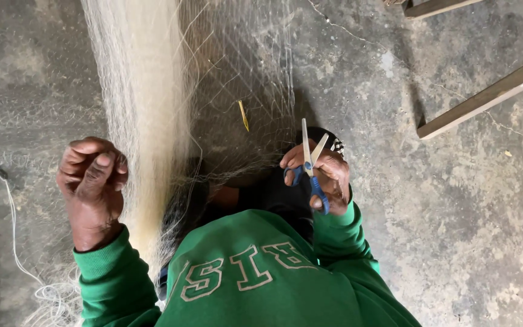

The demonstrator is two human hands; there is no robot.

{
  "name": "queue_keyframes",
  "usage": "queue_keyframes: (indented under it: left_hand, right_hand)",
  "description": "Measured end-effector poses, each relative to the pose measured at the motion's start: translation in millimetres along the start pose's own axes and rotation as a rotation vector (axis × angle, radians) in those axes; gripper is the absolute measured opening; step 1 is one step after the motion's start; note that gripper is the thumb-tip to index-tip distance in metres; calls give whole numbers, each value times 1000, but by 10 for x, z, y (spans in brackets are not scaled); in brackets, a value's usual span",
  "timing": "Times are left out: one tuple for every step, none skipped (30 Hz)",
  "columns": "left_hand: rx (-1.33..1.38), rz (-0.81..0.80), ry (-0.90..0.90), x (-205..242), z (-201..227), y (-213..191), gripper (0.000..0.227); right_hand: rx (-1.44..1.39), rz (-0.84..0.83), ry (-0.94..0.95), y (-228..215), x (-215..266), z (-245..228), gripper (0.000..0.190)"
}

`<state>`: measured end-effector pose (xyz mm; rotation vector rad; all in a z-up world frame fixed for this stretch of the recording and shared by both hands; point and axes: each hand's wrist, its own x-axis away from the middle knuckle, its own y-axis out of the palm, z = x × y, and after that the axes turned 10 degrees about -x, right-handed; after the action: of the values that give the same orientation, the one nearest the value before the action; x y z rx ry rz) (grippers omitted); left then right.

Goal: The person repairs a fishing net by cutting damaged sections and re-threading the mesh with a netting tool.

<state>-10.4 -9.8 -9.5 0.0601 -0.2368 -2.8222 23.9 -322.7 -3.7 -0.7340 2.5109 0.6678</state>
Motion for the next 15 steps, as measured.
queue_keyframes:
  left_hand:
    - [0, -1, 4, -6, -33, -29, 10]
    - [4, 29, -2, -12, -64, -60, 11]
    - [10, 60, -6, -25, -96, -92, 12]
    - [11, 59, -1, -27, -107, -97, 12]
    - [-5, 85, -21, -28, -117, -100, 12]
    - [-21, 110, -41, -31, -126, -102, 11]
    - [-21, 110, -33, -44, -165, -117, 11]
    - [-46, 119, -29, -59, -206, -132, 10]
    - [-73, 129, -27, -64, -247, -147, 9]
    - [-74, 130, -22, -78, -265, -149, 9]
    - [-93, 115, -29, -88, -281, -157, 7]
    - [-113, 100, -36, -98, -300, -164, 6]
    - [-115, 102, -35, -101, -295, -151, 6]
    - [-134, 101, -33, -106, -292, -137, 6]
    - [-152, 100, -31, -110, -291, -122, 5]
  right_hand:
    - [0, -2, -4, 4, 0, 7, 46]
    - [-28, -34, -32, 9, 0, 14, 44]
    - [-55, -68, -61, 13, -7, 24, 45]
    - [-53, -71, -66, 44, -12, 4, 45]
    - [-1, -59, -39, 70, -17, -15, 43]
    - [51, -47, -12, 96, -24, -34, 42]
    - [52, -51, -19, 162, -98, -94, 42]
    - [328, -103, -4, 229, -171, -153, 41]
    - [604, -151, 14, 297, -234, -215, 51]
    - [603, -153, 9, 311, -226, -187, 51]
    - [656, -188, -6, 329, -216, -157, 51]
    - [709, -223, -21, 346, -204, -124, 51]
    - [705, -224, -22, 388, -217, -118, 51]
    - [733, -247, -26, 430, -229, -111, 49]
    - [761, -270, -29, 470, -241, -105, 47]
